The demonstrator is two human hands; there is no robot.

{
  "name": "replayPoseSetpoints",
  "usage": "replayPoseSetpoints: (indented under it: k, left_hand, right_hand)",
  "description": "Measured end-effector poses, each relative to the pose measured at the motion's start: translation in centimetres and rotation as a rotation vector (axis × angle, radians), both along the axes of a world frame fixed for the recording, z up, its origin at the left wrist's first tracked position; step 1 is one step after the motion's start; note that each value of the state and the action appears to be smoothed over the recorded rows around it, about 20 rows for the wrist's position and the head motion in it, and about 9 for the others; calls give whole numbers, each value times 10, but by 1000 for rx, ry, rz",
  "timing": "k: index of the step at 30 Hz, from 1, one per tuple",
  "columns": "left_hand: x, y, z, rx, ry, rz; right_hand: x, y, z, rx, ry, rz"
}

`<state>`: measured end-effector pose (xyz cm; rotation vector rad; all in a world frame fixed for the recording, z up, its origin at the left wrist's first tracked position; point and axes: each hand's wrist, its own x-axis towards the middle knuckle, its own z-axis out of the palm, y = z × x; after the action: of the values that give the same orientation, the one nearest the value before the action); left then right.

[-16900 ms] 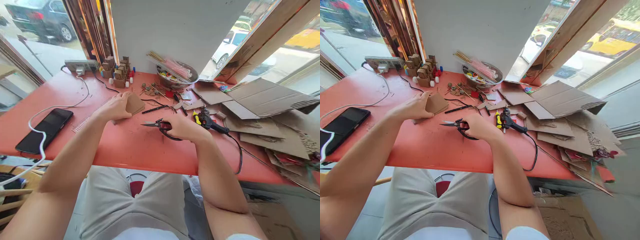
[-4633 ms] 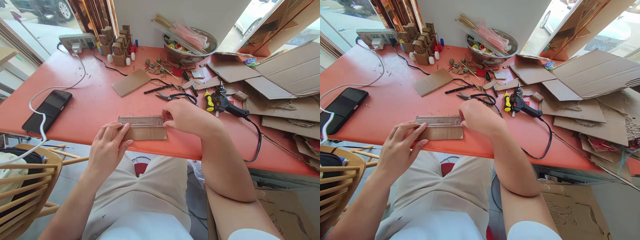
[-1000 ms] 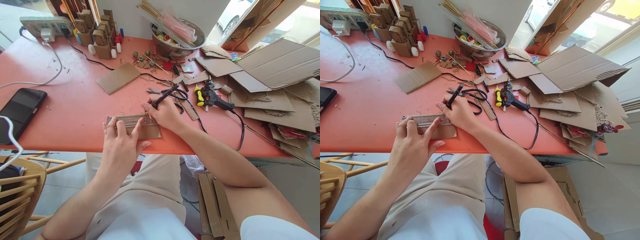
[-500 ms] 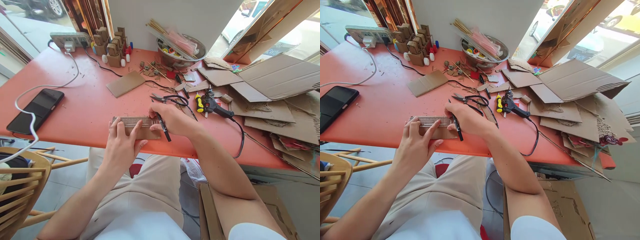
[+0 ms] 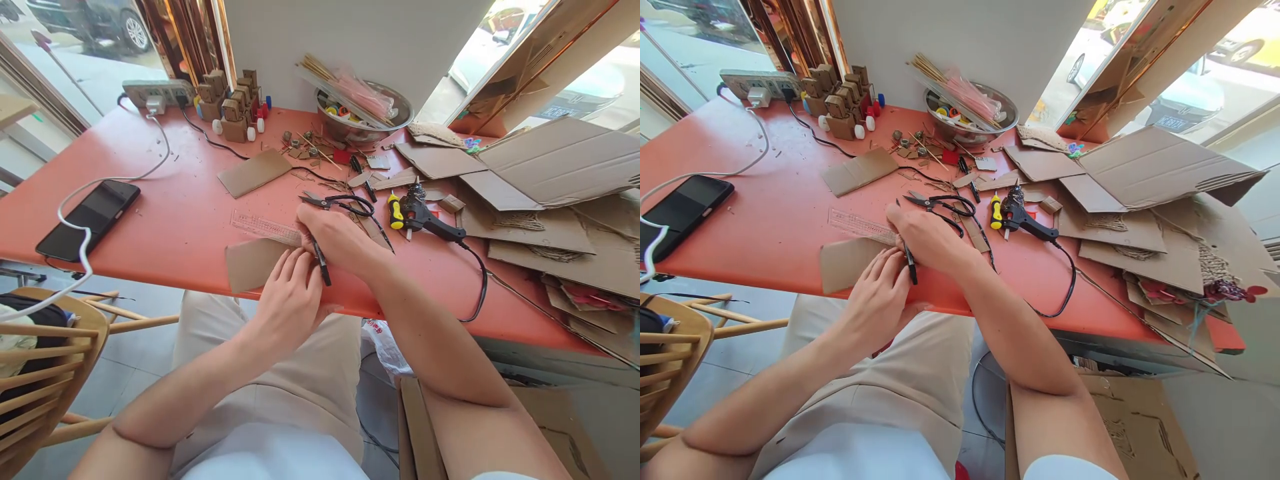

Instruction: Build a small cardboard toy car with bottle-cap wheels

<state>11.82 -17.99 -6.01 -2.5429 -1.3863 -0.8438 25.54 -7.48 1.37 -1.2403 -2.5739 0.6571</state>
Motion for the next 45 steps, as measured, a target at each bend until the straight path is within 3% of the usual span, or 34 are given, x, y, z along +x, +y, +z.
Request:
replayPoseSetpoints:
  k: [6,11,15,20,23,25,29,32,35,41,45]
  left_hand:
    - [13,21,2,-140,88,132]
    - [12,21,5,-248,138,177]
    - [-9,19,10,-215,144,23]
    - [-61,14,16,-160,90,-383]
    - [-84,9,13,-108,13,-445]
    - [-87,8,9,-68,-20,-339]
    - [-62,7,2,-157,18,175]
    - [-47,1,-2,-237,47,285]
    - [-55,-8,-5,-220,36,217]
    - [-102,-9,-5,-205,13,-152]
    - [-110,-1,-3,-236,90,-211]
  right_hand:
    - [16,14,-1,131,308,-185]
    - [19,14,4,202,371,-271]
    - [16,17,-2,184,393,-210]
    - [13,18,-9,161,345,-154]
    - [12,15,-7,144,283,-170]
    - [12,13,-6,136,265,-180]
    - [11,12,-5,148,258,-194]
    - [11,12,-4,174,256,-221]
    - [10,12,-3,179,247,-238]
    - [7,7,-3,157,252,-191]
    - [4,4,-2,139,245,-177]
